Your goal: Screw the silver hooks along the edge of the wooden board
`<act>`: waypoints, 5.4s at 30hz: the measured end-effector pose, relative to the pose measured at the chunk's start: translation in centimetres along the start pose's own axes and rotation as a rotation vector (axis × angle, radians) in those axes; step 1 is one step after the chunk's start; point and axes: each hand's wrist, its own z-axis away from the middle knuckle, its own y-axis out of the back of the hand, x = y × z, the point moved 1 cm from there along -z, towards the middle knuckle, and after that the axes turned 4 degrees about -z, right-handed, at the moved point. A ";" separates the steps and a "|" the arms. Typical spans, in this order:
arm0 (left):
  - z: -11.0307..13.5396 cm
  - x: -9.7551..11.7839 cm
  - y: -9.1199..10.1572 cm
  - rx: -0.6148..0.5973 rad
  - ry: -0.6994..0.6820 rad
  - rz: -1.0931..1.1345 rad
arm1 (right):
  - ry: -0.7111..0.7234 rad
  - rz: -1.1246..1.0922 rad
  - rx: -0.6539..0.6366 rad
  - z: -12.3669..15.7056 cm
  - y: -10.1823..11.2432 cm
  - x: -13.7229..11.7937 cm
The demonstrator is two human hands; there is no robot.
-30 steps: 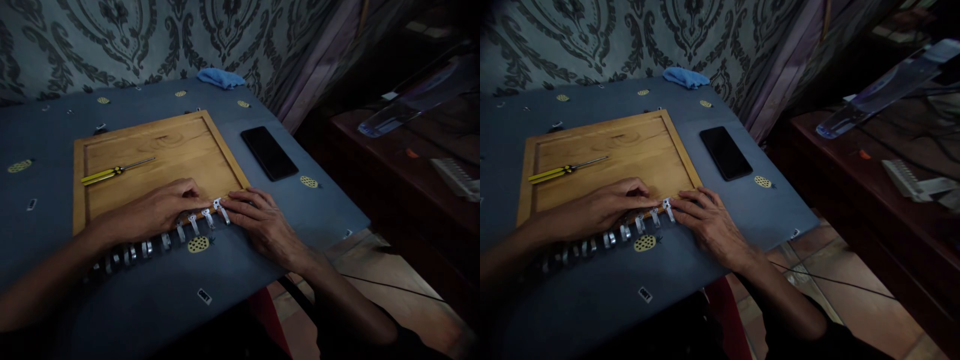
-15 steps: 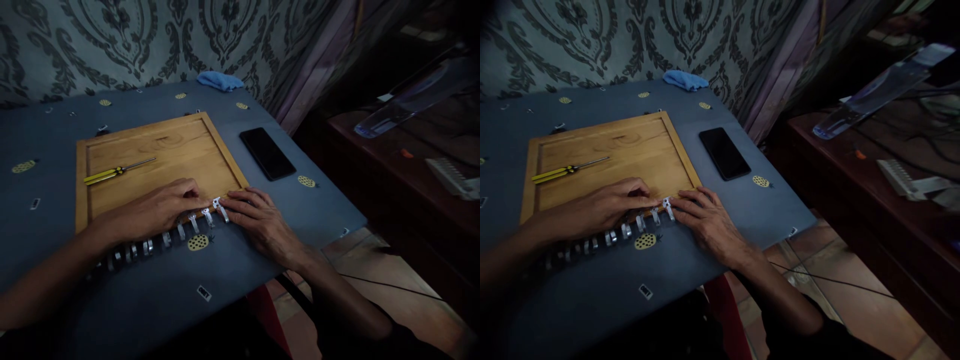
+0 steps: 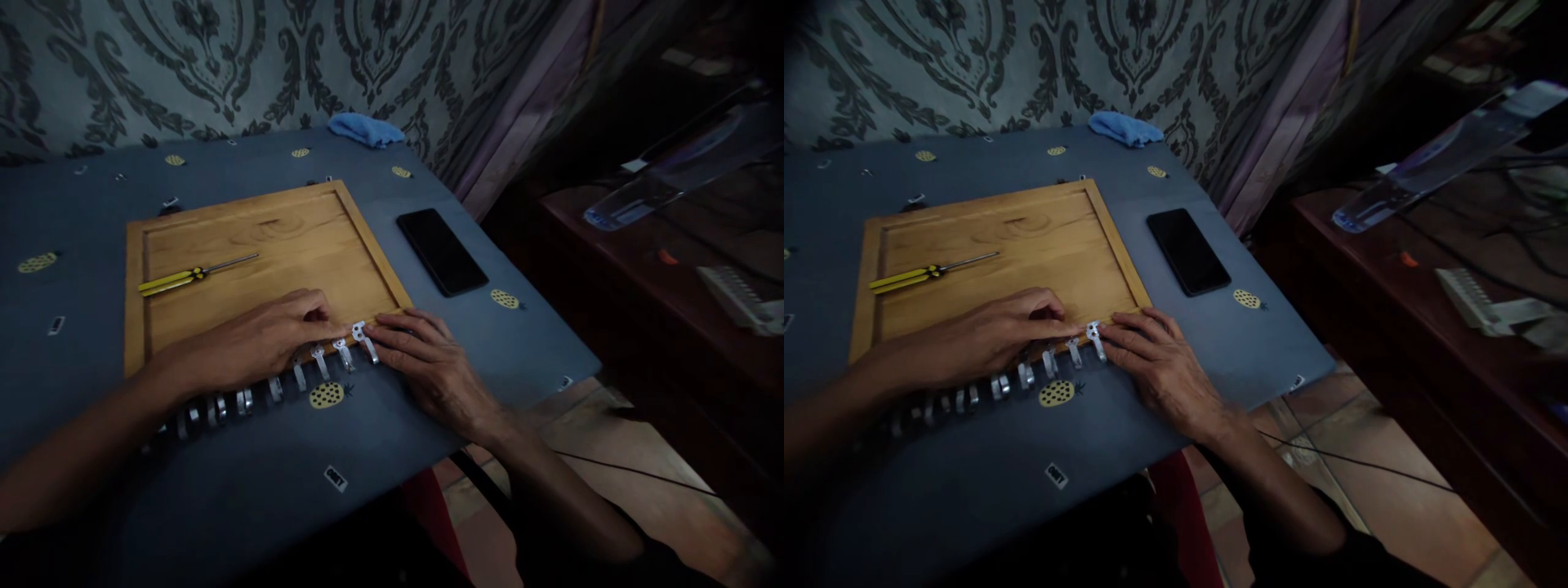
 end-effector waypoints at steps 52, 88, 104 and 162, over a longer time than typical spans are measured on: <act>-0.2 0.2 0.7 0.031 0.044 0.156 | -0.037 -0.016 -0.025 -0.4 0.1 -0.1; 0.0 0.0 0.4 0.001 0.065 0.167 | -0.039 0.029 0.003 -0.6 -0.2 -0.3; -0.2 0.2 0.0 -0.026 0.033 0.039 | -0.012 0.023 0.031 -0.5 -0.3 -0.3; 0.0 -0.1 0.6 0.016 0.079 0.204 | -0.033 0.037 0.046 -1.0 0.0 -0.8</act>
